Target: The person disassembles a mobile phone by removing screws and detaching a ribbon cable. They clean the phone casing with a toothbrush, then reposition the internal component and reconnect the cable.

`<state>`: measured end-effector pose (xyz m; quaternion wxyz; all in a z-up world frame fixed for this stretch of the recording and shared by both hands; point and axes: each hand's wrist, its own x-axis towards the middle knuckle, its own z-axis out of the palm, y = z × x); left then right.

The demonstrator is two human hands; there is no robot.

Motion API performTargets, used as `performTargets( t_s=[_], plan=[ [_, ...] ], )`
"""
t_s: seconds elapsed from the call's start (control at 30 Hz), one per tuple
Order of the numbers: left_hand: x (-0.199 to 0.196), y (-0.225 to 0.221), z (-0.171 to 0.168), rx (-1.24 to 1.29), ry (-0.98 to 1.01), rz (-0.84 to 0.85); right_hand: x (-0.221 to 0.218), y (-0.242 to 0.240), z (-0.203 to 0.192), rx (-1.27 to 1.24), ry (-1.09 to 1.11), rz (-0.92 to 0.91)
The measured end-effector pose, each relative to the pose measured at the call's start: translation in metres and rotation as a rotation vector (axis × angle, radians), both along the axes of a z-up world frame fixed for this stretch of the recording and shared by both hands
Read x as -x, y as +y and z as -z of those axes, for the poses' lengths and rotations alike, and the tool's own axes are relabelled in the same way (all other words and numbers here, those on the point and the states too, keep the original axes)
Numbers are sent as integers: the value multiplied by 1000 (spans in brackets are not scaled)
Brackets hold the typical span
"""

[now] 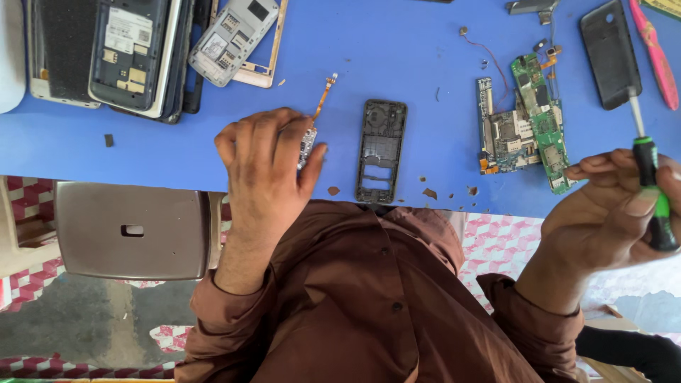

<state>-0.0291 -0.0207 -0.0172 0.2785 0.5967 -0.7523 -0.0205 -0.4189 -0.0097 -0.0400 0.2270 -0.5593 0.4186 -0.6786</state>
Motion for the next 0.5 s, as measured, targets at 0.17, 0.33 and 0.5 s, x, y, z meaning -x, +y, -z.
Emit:
performTargets(
  t_s=[0.17, 0.33, 0.5],
  plan=[
    [2, 3, 4, 0, -11, -47, 33, -16, 27, -36, -173, -45],
    [6, 4, 5, 54, 27, -118, 91, -17, 59, 7, 5, -11],
    [10, 5, 6, 125, 57, -156, 175, -7, 94, -122, -140, -21]
  ],
)
